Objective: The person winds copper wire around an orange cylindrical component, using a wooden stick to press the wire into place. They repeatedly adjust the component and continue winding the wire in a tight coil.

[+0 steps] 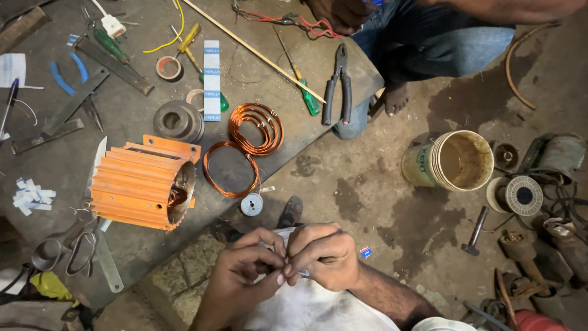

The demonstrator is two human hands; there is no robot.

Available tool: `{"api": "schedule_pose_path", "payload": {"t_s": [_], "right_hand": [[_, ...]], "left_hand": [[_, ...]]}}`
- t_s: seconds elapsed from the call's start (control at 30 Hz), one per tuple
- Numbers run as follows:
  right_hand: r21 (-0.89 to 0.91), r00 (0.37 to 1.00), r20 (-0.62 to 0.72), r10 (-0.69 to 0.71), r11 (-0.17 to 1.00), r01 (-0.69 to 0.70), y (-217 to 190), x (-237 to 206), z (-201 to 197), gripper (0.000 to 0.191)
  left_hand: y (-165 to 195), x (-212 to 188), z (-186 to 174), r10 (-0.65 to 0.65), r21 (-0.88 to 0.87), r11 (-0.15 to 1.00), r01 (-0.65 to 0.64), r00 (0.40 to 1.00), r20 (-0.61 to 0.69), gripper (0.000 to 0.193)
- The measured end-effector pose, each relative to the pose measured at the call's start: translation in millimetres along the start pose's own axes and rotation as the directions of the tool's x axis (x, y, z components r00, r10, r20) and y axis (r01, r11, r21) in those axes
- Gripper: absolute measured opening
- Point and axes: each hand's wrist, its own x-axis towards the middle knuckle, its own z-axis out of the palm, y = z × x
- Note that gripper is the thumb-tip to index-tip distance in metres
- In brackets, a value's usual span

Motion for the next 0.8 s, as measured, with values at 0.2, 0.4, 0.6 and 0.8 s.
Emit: {"api": "schedule_pose_path", "payload": {"t_s": [0.2,0.4,0.6,0.8], "right_hand": [[0.084,0.969,0.014,0.247,0.965,-0.248,-3.1,1.1,2.1,0.021],[0.03,0.991,0.129,0.031,0.999,-0.035,1.2,1.5,0.0,0.012],[0.027,0.985,0.033,0.17,0.985,-0.171,-1.1,-1.2,9.9,0.008],[-0.493,0.99,0.069,0.121,0.867,-0.072,-10.1,5.3,-3.1,0.017]], "left_hand": [[1.4,-2.7,-14.4,-0.151,0.208,0.965,0.161,0.986,-0.065,0.01],[-5.4,-13.0,-20.2,-0.156,0.146,0.978,0.148,0.987,0.046,0.01],[-6.7,-13.9,-20.3,-0.097,0.131,0.987,0.093,0.995,0.026,0.014],[2.5,-15.7,3.0,-0.001,0.322,0.941,0.108,0.949,-0.315,0.029]]}}
